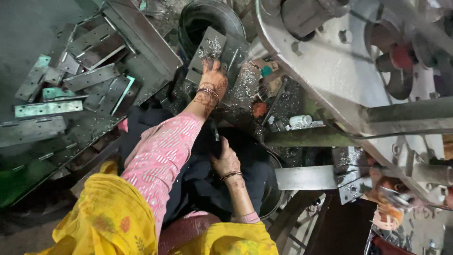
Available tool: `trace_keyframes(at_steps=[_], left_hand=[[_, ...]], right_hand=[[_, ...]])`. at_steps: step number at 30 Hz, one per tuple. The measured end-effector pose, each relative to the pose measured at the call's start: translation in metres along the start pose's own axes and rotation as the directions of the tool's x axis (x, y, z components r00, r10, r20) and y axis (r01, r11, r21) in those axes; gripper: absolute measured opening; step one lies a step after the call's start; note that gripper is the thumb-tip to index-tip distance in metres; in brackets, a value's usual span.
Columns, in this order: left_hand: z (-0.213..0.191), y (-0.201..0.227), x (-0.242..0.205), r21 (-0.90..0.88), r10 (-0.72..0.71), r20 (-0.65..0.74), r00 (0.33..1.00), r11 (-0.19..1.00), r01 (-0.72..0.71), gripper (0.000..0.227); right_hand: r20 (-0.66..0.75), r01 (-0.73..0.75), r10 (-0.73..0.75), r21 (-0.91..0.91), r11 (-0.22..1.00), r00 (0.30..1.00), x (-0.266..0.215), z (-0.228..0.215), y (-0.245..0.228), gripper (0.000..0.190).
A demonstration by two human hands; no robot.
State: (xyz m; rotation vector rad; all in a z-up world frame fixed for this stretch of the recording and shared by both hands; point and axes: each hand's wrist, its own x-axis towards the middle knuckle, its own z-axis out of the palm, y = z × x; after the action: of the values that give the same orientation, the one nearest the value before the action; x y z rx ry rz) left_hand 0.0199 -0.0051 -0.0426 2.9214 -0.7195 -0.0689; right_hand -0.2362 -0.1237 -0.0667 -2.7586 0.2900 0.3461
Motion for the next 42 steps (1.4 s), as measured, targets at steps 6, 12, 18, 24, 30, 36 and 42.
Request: trace_keyframes(at_steps=[6,12,18,24,30,36,42], left_hand=[[0.012,0.001,0.022,-0.041,-0.006,-0.137,0.991,0.999,0.000,0.052],[0.002,0.002,-0.007,0.000,0.057,0.091,0.994,0.998,-0.057,0.045],[-0.022,0.000,-0.012,0.028,0.004,0.068,0.998,1.000,-0.006,0.049],[-0.030,-0.004,0.007,0.077,-0.050,-0.019,0.999,0.996,0.051,0.051],[-0.015,-0.006,0.030,0.079,-0.016,0.094,0.995,0.997,0.008,0.051],[-0.009,-0.007,0.031,0.087,0.007,0.009,1.000,0.996,-0.008,0.049],[-0.043,0.000,-0.011,0.193,0.107,0.258,0.960,0.968,-0.159,0.047]], right_hand=[[-0.179,0.053,-0.030,0.124,0.991,0.983,-0.008,0.065,-0.002,0.084],[-0.241,0.115,-0.072,0.168,0.979,0.968,-0.008,0.083,0.010,0.082],[-0.002,-0.032,0.032,0.054,0.998,0.999,-0.008,0.009,-0.003,0.083],[-0.031,-0.036,0.034,-0.075,0.997,0.999,-0.004,0.025,0.001,0.089],[-0.199,0.090,-0.061,0.137,0.986,0.978,0.006,0.107,0.030,0.089],[-0.106,0.093,-0.078,0.149,0.984,0.991,-0.003,0.070,0.017,0.095],[0.013,0.018,-0.019,0.081,0.997,1.000,-0.008,-0.016,-0.014,0.081]])
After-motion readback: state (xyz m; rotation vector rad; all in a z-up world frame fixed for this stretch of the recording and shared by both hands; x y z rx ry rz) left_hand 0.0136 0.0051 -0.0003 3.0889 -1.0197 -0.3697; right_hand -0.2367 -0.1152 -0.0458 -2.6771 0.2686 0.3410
